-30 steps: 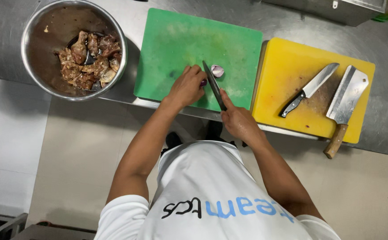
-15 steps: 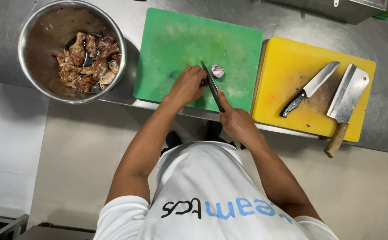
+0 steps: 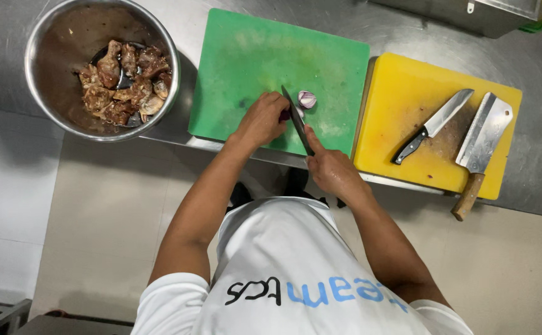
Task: The person seasons raw chicken pieces in a metal bowl with sauces and spices, then mixes them by hand. They wash their hands, place a pan on a gas stove, and ignite the burner. Finally, they slice a red onion on a cutting board.
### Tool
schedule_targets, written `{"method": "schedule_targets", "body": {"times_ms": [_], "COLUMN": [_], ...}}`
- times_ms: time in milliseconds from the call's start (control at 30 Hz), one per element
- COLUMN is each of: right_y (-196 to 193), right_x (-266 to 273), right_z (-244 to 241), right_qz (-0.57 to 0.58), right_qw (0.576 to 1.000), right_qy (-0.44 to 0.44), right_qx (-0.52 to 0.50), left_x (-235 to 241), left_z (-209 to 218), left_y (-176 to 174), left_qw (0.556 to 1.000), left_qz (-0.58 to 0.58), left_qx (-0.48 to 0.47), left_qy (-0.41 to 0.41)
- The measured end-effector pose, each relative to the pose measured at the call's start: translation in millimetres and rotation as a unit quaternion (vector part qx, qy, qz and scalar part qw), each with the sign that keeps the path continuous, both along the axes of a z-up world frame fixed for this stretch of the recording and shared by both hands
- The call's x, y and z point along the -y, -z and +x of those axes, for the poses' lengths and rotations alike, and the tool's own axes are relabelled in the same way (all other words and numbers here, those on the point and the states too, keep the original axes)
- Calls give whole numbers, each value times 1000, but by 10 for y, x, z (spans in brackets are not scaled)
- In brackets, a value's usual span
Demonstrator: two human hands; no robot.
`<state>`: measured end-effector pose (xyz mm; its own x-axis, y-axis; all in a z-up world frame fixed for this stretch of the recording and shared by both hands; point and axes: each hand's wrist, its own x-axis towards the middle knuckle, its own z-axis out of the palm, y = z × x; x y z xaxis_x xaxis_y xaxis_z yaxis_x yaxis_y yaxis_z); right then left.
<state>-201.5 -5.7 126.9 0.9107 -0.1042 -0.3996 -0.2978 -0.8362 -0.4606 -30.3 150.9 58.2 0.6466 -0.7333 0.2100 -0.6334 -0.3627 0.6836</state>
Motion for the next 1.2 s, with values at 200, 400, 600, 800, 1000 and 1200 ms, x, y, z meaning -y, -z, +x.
{"method": "schedule_targets", "body": {"times_ms": [200,400,600,800,1000,1200], "right_y": [234,60,179,261,-53,150], "right_x": [-275,-81,-212,-217,-54,-346], "right_z": [191,89,139,250,103,215], "right_qz": [14,4,12,38,17,-41], "right_qw": [993,999,998,993,999,997], "right_qy": [-8,-2,6,2,-4,-12], "right_qx": [118,52,59,111,35,63], "left_x": [-21,-65,-68,-135,-120,-137], "left_z": [5,-2,-27,-37,-56,-77], "left_y": [33,0,17,8,89,119], "left_qw": [999,999,998,996,996,996], "left_qz": [-33,-33,-60,-83,-89,-88], "left_qx": [20,-6,16,5,13,17], "left_qy": [-1,-9,-17,-15,-22,-28]}}
